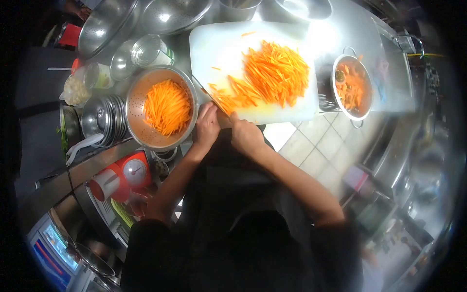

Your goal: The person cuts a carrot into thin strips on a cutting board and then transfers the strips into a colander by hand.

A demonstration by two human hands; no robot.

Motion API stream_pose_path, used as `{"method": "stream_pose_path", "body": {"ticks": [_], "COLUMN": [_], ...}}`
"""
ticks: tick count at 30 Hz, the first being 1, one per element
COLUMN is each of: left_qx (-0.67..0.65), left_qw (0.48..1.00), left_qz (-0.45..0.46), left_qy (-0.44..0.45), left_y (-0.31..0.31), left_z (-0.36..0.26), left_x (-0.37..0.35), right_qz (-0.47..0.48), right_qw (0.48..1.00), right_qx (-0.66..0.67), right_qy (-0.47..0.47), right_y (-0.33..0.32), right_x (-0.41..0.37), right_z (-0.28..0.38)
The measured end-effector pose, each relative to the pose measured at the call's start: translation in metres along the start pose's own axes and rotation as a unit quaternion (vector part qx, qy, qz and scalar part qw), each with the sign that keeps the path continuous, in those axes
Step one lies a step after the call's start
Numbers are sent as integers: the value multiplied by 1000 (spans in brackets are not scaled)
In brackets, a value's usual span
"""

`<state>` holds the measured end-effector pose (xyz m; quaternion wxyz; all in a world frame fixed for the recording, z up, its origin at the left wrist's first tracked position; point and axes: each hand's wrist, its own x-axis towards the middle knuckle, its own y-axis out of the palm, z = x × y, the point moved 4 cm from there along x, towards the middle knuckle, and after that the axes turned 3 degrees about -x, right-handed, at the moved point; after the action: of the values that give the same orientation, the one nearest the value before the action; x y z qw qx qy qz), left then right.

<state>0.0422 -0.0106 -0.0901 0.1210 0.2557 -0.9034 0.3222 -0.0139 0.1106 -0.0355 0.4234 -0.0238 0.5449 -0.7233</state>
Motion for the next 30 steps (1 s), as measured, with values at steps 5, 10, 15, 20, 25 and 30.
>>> {"method": "stream_pose_path", "body": {"ticks": [5, 10, 15, 20, 25, 30], "left_qx": [-18, 24, -1, -30, 2, 5], "left_qw": [1000, 997, 998, 997, 995, 995], "left_qz": [13, -42, 21, 20, 66, 63], "left_qy": [-18, -56, -63, -68, -68, -77], "left_y": [-1, -5, -6, -14, -13, 14], "left_z": [-1, -5, -4, -9, -27, -40], "left_x": [3, -4, -10, -15, -9, 11], "right_qz": [40, 55, -3, 26, -37, 33], "right_qw": [999, 998, 999, 996, 985, 966], "right_qx": [6, 13, 38, 77, 144, 225], "right_qy": [-7, 9, 3, -25, 90, 121], "right_y": [-16, -13, 5, -11, -58, -85], "right_x": [19, 0, 24, 24, 13, 0], "right_z": [-3, -1, 2, -42, -125, -130]}}
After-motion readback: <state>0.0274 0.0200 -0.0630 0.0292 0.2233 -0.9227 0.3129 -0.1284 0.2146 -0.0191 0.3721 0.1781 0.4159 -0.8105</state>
